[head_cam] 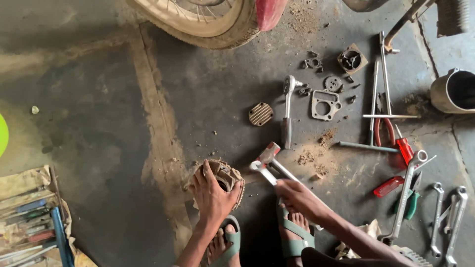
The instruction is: The person kneels on the workshop floor cleaning and working over a motorcycle engine cylinder head. They wipe parts with a cloth, fit a piece into the cylinder head, tap it with a hammer, tighten it with a wrench, and file the assembly by hand.
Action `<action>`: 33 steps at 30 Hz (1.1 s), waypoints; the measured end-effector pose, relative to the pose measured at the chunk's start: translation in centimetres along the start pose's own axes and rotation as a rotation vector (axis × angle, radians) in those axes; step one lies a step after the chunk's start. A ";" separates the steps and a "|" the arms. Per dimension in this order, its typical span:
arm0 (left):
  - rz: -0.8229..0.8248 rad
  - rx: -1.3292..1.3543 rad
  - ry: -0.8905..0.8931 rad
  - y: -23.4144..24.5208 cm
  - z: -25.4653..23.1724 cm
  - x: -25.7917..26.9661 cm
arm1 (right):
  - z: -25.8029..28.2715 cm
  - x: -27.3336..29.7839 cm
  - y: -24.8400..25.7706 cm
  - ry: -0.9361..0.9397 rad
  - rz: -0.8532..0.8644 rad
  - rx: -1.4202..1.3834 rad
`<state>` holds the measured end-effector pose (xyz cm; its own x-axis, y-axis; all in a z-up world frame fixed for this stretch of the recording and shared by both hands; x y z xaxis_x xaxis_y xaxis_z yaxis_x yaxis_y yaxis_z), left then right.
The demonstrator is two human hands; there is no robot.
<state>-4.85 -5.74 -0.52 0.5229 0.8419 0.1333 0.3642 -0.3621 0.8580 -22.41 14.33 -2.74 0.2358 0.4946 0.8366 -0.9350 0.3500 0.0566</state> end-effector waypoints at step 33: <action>0.037 -0.226 -0.159 0.8 -4.3 1.1 | -0.1 -2.7 -5.5 0.409 -0.082 0.872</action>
<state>-7.27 -3.36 2.46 0.6537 0.7498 0.1023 0.1705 -0.2776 0.9454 -17.86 11.15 -5.31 0.2292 0.7914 0.5667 -0.7406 -0.2360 0.6291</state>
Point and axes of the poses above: each hand's wrist, its own x-axis away from the middle knuckle, its own y-axis out of the back of the hand, z = x × y, the point moved 8 cm from there along -x, towards the middle knuckle
